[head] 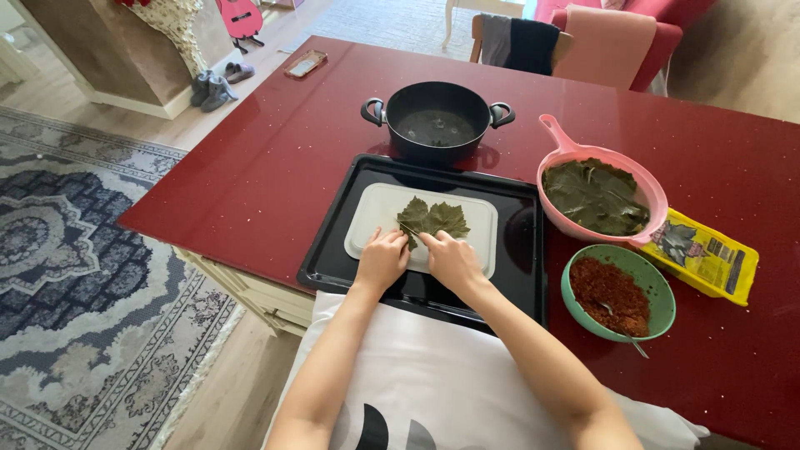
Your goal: The recorder prepares stuffed grape leaves (dolma) by trimming stems with scissors, laying leaves on a tray, adding filling, and rolling them.
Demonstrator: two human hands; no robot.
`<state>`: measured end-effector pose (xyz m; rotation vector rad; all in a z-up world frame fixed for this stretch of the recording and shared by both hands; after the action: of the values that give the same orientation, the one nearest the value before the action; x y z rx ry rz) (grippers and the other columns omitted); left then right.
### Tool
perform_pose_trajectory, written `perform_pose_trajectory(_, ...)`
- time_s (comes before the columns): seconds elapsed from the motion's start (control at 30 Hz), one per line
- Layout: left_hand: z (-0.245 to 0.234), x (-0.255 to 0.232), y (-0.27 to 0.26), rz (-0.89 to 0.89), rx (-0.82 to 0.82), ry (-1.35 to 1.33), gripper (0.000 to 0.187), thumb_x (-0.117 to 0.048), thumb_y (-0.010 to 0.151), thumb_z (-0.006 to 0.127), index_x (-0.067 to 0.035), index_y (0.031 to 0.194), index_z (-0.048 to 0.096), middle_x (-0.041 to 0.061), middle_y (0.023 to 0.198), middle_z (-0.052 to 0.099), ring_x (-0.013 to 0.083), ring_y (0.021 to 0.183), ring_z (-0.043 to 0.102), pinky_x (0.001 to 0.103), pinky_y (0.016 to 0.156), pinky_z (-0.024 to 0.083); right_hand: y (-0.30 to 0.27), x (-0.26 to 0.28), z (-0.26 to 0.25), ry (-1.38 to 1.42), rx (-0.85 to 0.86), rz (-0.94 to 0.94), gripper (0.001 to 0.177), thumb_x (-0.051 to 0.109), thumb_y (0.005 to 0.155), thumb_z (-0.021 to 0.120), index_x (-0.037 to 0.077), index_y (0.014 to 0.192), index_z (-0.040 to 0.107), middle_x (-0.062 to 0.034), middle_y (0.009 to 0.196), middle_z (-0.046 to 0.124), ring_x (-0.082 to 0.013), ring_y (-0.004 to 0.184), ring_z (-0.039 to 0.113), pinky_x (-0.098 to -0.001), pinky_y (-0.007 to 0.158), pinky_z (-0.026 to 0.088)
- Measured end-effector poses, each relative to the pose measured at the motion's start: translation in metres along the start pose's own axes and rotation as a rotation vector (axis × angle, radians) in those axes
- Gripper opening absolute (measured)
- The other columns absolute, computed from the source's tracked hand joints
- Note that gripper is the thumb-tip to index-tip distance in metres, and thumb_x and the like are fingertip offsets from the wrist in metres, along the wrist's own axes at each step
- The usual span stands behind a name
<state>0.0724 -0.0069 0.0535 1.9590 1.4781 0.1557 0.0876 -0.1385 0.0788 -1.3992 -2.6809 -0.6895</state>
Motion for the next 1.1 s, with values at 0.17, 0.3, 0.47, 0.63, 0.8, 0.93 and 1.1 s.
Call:
perform_pose_trajectory(0.17,-0.005,-0.001,0.0,0.01,0.027,-0.026,0.019,-0.02,0.09,0.068,-0.007,0.101,0.076,0.01,0.11,0.075,0.0267,0.112,0.068,0.049,0.111,0.043,0.012,0.006,-0.014,0.073,-0.017,0.055,0.037,0.014,0.089,0.065,0.018,0.126,0.067,-0.0136,0.1,0.07,-0.041,0.077,0.072,-0.0499,0.067,0.059)
perform_pose_trajectory(0.3,-0.014,-0.007,0.0,0.024,0.01,-0.033,0.012,-0.017,0.093,0.066,-0.009,0.094,0.075,0.007,0.097,0.075,0.028,0.098,0.07,0.046,0.106,0.049,0.018,-0.01,-0.025,0.183,-0.098,0.133,0.034,0.019,0.088,0.068,0.015,0.122,0.067,-0.014,0.102,0.072,-0.0435,0.083,0.071,-0.0517,0.071,0.058)
perform_pose_trajectory(0.47,-0.035,0.001,0.016,-0.218,-0.035,-0.24,0.015,-0.021,0.095,0.068,-0.008,0.096,0.076,0.008,0.096,0.076,0.0261,0.093,0.073,0.039,0.087,0.055,0.029,-0.063,0.005,0.475,-0.109,0.226,0.027,0.023,0.091,0.073,0.01,0.114,0.069,-0.0096,0.09,0.071,-0.0285,0.077,0.07,-0.0408,0.066,0.054)
perform_pose_trajectory(0.63,0.013,0.065,0.04,-0.623,-0.017,-0.846,0.018,-0.02,0.097,0.068,-0.007,0.106,0.078,0.011,0.097,0.079,0.0237,0.089,0.074,0.035,0.079,0.058,0.026,-0.078,0.019,0.977,0.12,0.578,0.027,0.025,0.089,0.077,0.006,0.101,0.062,-0.0009,0.07,0.055,-0.0111,0.059,0.051,-0.0283,0.049,0.039)
perform_pose_trajectory(0.8,0.035,0.048,0.061,-0.907,0.212,-1.552,0.026,-0.024,0.097,0.065,-0.01,0.117,0.069,0.003,0.11,0.076,0.0187,0.099,0.077,0.033,0.083,0.059,0.043,-0.061,-0.004,1.42,0.088,0.635,0.032,0.027,0.087,0.081,0.013,0.091,0.053,0.0051,0.071,0.051,-0.0056,0.057,0.05,-0.0236,0.047,0.036)
perform_pose_trajectory(0.93,0.05,0.044,0.079,-0.894,0.256,-1.584,0.024,-0.027,0.099,0.066,-0.009,0.115,0.069,0.004,0.108,0.076,0.0198,0.099,0.075,0.033,0.083,0.06,0.061,-0.078,0.003,1.438,0.02,0.638,0.034,0.025,0.087,0.083,0.014,0.09,0.051,0.0054,0.074,0.051,-0.0045,0.057,0.048,-0.023,0.047,0.034)
perform_pose_trajectory(1.1,0.068,0.073,0.098,-0.908,0.153,-1.361,0.022,-0.027,0.097,0.071,-0.01,0.111,0.074,0.001,0.103,0.074,0.0169,0.093,0.071,0.032,0.078,0.057,0.087,-0.113,0.006,1.324,-0.108,0.604,0.036,0.014,0.082,0.084,0.013,0.084,0.049,-0.0004,0.081,0.067,-0.0044,0.056,0.049,-0.0241,0.047,0.036)
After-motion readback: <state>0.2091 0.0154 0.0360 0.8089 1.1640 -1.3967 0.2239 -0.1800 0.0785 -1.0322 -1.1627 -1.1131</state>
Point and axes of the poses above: each hand's wrist, its own y-axis towards the middle knuckle, its own z-axis out of the palm, x = y × z, the point moved 9 cm from there along y, towards the middle knuckle
